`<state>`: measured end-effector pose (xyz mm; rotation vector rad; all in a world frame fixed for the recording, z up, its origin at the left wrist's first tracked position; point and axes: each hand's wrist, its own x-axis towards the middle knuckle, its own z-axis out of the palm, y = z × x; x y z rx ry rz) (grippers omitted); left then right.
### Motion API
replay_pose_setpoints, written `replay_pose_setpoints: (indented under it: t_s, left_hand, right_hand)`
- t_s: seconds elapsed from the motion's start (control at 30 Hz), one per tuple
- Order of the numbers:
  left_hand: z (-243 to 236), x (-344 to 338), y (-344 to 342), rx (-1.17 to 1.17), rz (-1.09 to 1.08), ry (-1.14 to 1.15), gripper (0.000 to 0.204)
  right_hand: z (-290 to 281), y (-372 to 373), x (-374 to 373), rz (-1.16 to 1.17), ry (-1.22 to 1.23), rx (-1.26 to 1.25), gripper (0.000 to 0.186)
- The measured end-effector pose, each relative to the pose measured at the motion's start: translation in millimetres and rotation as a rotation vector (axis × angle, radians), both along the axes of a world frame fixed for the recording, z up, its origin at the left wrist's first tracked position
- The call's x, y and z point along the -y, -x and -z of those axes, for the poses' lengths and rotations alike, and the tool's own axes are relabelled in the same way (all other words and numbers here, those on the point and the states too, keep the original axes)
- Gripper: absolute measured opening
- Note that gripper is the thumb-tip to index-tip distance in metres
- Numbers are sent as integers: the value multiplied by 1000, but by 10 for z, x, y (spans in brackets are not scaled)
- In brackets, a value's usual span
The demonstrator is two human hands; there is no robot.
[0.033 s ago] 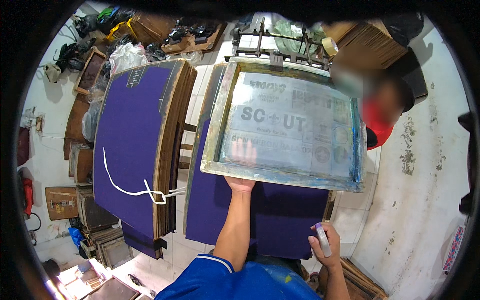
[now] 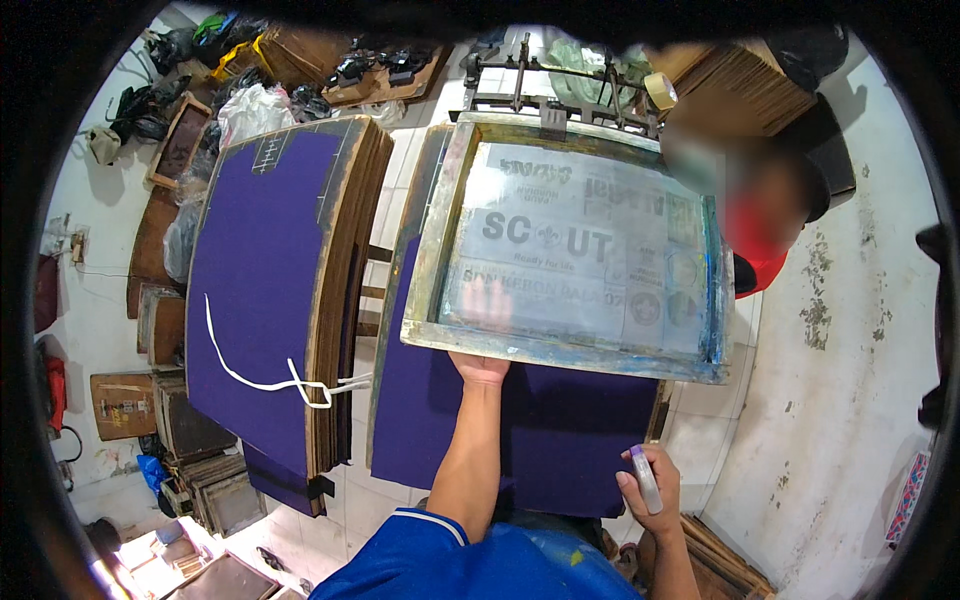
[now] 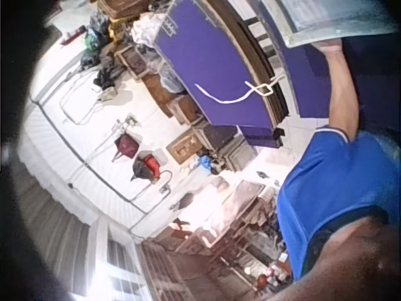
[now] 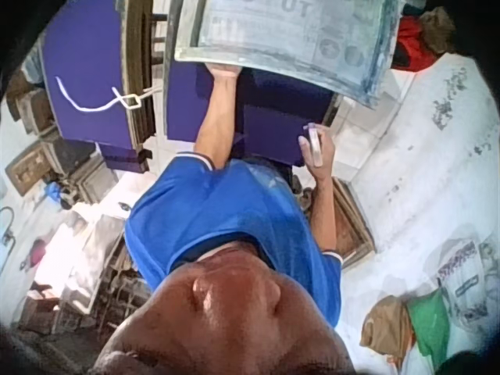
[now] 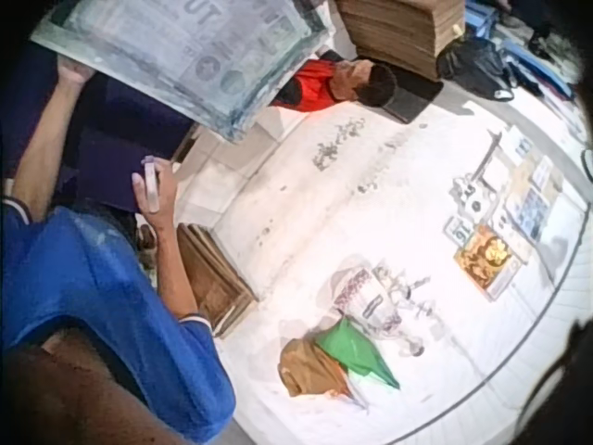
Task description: The person cleans a screen printing frame with a spray and cloth, then applies white ink using a squeegee to print a design onto a purple board. The printed board is handed to a coworker.
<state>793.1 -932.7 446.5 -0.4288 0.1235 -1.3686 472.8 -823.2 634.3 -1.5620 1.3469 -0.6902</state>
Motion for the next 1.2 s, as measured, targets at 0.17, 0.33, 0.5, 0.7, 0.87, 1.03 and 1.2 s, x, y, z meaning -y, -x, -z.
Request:
replay_pose_setpoints:
  t_s: [0.17,0.33,0.5,0.7,0.87,1.03,1.2]
  left_hand:
    - [-1,14,-89,-881,158,-80,57]
    - [-225,-4,-7,290,16,-615,51]
    - [-470,-106,54,385,-100,-889,67]
    - [-504,-262,-7,708,-19,-1129,89]
    - [-378,-364,-76,1016,59,-1197,94]
    - [-217,-403,-122,1105,99,-1196,94]
    - [-88,-407,-132,1087,72,-1143,98]
  right_hand:
    - [37,-75,75,-9,51,-22,28]
    - [22,-144,132,200,30,21,28]
    - [35,-207,221,262,170,18,28]
    - [75,-312,326,341,267,42,20]
    - [55,-417,382,286,327,46,18]
    - [22,-590,436,198,344,90,19]
    - [24,-844,407,79,325,174,21]
